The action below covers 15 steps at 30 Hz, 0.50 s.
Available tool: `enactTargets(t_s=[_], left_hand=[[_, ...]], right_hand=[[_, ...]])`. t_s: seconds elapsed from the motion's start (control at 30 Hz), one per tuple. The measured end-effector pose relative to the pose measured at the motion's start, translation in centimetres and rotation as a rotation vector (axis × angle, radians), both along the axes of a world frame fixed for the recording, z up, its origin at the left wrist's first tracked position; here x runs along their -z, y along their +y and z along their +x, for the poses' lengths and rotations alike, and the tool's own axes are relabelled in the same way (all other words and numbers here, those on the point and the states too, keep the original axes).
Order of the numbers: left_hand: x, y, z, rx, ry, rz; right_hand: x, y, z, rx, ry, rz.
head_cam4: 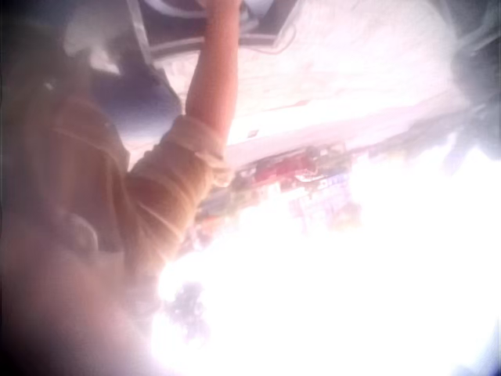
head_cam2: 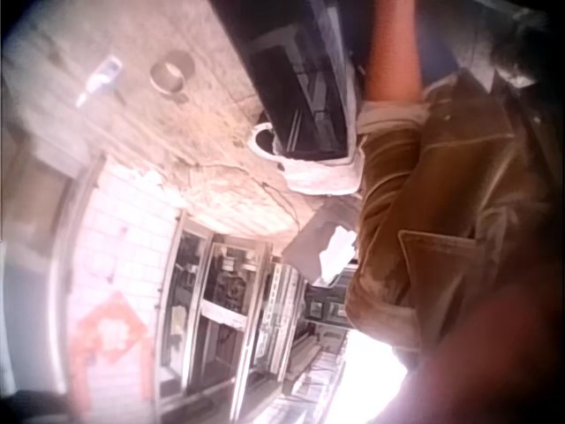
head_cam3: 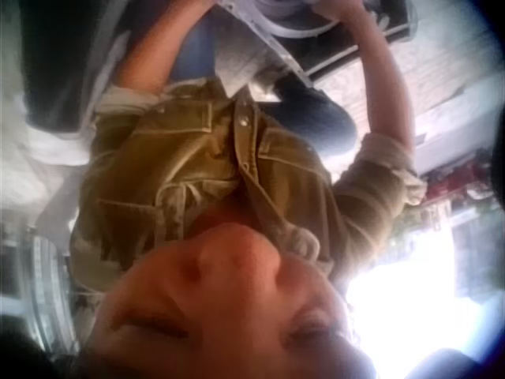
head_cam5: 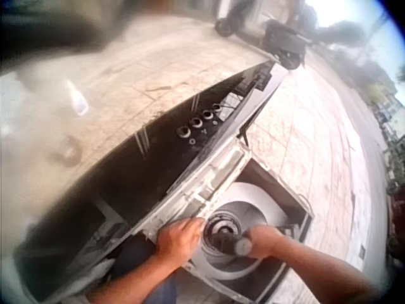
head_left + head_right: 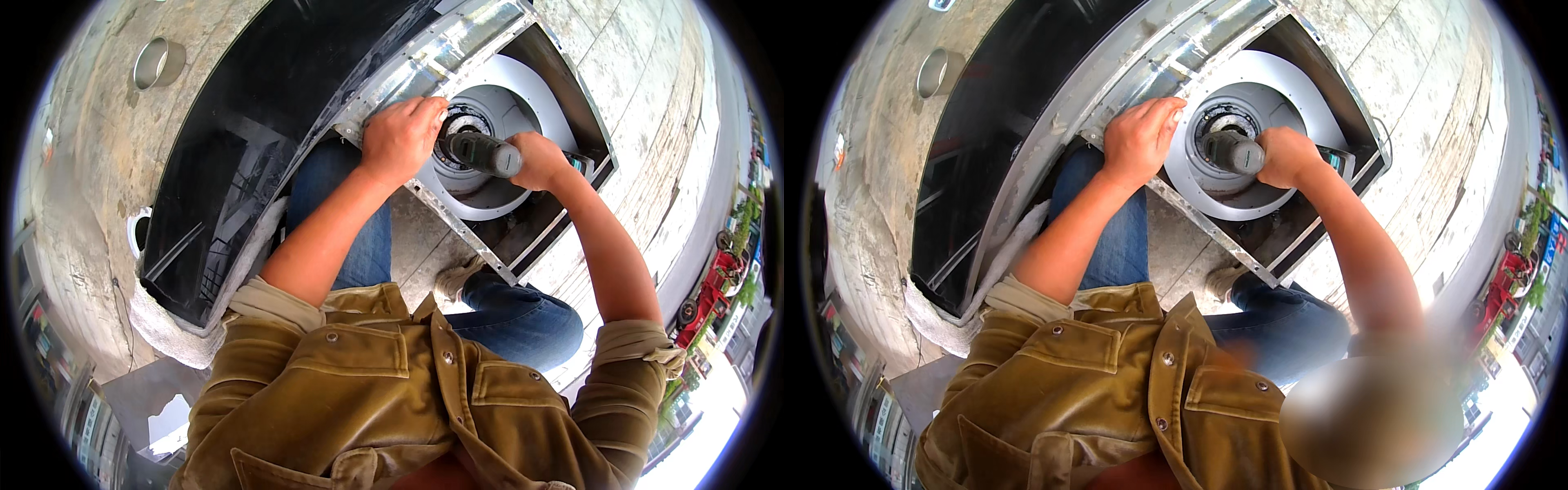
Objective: The person uses a power drill to remove screws from the central hub of a fan assembly inside a metal housing. They then remove the fan blade and the metal housing cover, placing them on the ground. The person proceeds to disconnect a power cord and remove a small electrical component from the side of the unit.
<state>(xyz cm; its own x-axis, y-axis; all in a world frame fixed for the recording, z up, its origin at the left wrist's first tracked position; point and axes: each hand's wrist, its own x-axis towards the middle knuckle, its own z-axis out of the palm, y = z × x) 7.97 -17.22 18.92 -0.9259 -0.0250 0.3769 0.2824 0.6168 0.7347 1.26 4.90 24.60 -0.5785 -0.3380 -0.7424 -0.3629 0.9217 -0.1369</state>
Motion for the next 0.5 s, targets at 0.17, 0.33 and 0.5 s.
enactTargets(t_s=[0.17,0.33,0.5], left_hand=[[-0.2,-0.1,0.0,0.006,-0.007,0.017],[-0.3,-0.1,0.1,0.006,-0.012,0.047],[-0.4,-0.1,0.2,-0.008,0.009,0.057]], right_hand=[[0.4,-0.1,-0.6,-0.041,0.004,0.023],[0.1,-0.5,-1.1,-0.002,-0.029,0.027],[0.9,0.4,-0.8,-0.043,-0.016,-0.007]])
